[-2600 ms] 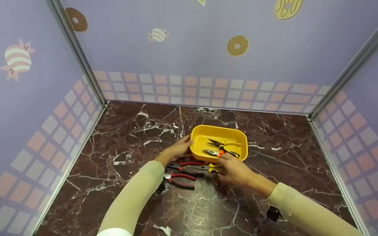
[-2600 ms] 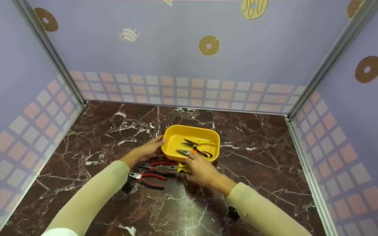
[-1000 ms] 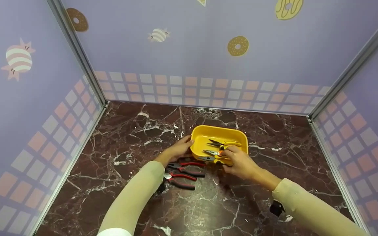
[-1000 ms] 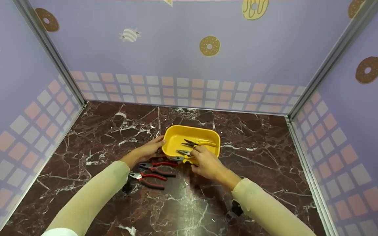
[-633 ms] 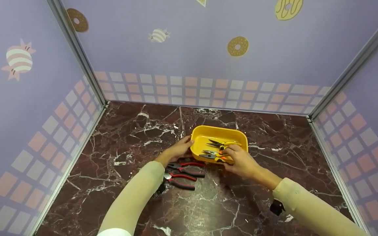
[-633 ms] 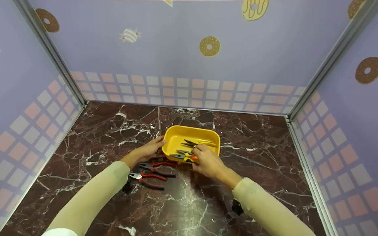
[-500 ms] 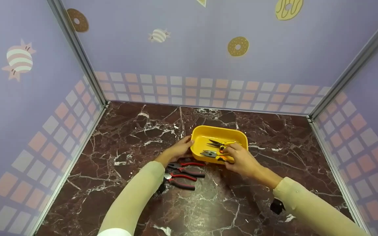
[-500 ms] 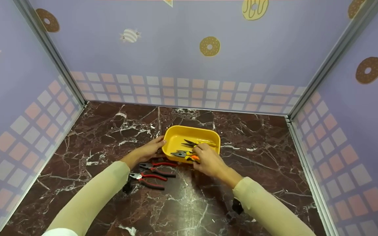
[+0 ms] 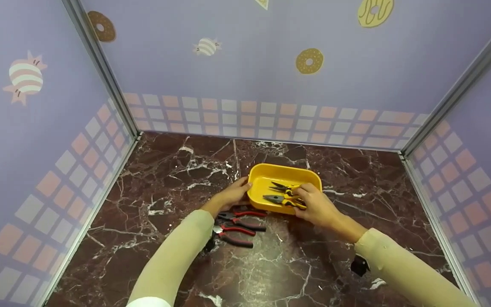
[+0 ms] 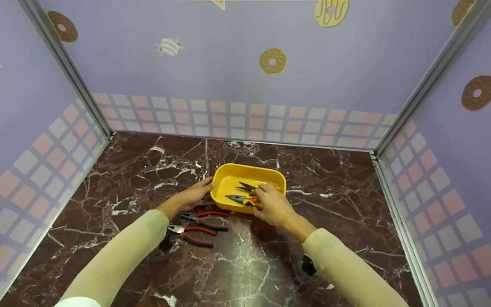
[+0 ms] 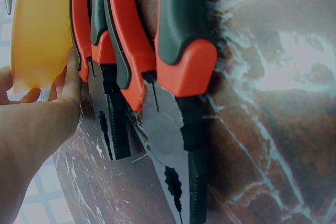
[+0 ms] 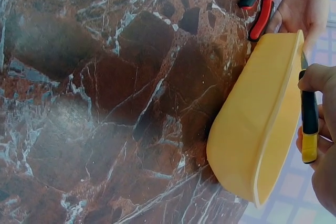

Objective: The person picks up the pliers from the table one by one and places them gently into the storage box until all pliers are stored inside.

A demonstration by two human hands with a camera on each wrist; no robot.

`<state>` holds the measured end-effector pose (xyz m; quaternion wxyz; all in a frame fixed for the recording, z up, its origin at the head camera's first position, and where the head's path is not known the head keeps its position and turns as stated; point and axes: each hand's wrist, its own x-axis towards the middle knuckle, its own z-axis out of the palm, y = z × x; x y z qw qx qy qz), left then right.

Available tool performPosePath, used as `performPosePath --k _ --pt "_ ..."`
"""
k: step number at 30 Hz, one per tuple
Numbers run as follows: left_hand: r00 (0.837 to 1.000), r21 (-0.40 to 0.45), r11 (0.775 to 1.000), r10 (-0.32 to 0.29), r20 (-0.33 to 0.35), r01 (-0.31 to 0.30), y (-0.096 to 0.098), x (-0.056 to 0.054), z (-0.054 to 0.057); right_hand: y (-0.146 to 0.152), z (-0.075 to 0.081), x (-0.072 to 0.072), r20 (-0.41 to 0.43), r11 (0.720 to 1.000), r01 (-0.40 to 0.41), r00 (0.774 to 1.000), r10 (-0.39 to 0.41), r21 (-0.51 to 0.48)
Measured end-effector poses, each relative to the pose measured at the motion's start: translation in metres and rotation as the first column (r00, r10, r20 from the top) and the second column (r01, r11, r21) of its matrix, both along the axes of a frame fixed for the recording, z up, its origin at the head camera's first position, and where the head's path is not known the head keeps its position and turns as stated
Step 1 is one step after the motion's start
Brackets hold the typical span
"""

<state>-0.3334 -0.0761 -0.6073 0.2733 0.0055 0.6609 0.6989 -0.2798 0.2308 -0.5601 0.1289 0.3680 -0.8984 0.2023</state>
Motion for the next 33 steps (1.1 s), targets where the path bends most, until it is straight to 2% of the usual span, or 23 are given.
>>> performPosePath --k 15,24,28,33 --pt "1.000 0.004 1.000 -0.017 0.002 0.017 -0.001 0.000 0.000 0.001 0.001 -0.012 0.002 1.000 0.029 1.000 -0.029 0.005" --pt "1.000 0.001 1.000 -0.007 0.002 0.007 0.000 -0.001 0.000 0.001 0.003 -0.020 0.098 0.997 0.075 0.992 -0.076 0.021" --pt "1.000 -0.003 1.000 -0.016 -0.009 0.016 -0.001 -0.001 0.002 0.001 -0.001 -0.025 0.095 0.995 0.103 0.990 -0.104 0.014" --pt "0.999 -0.016 0.999 -0.029 -0.016 0.029 -0.003 -0.001 0.001 0.002 -0.004 -0.029 0.088 0.995 0.100 0.991 -0.100 0.005"
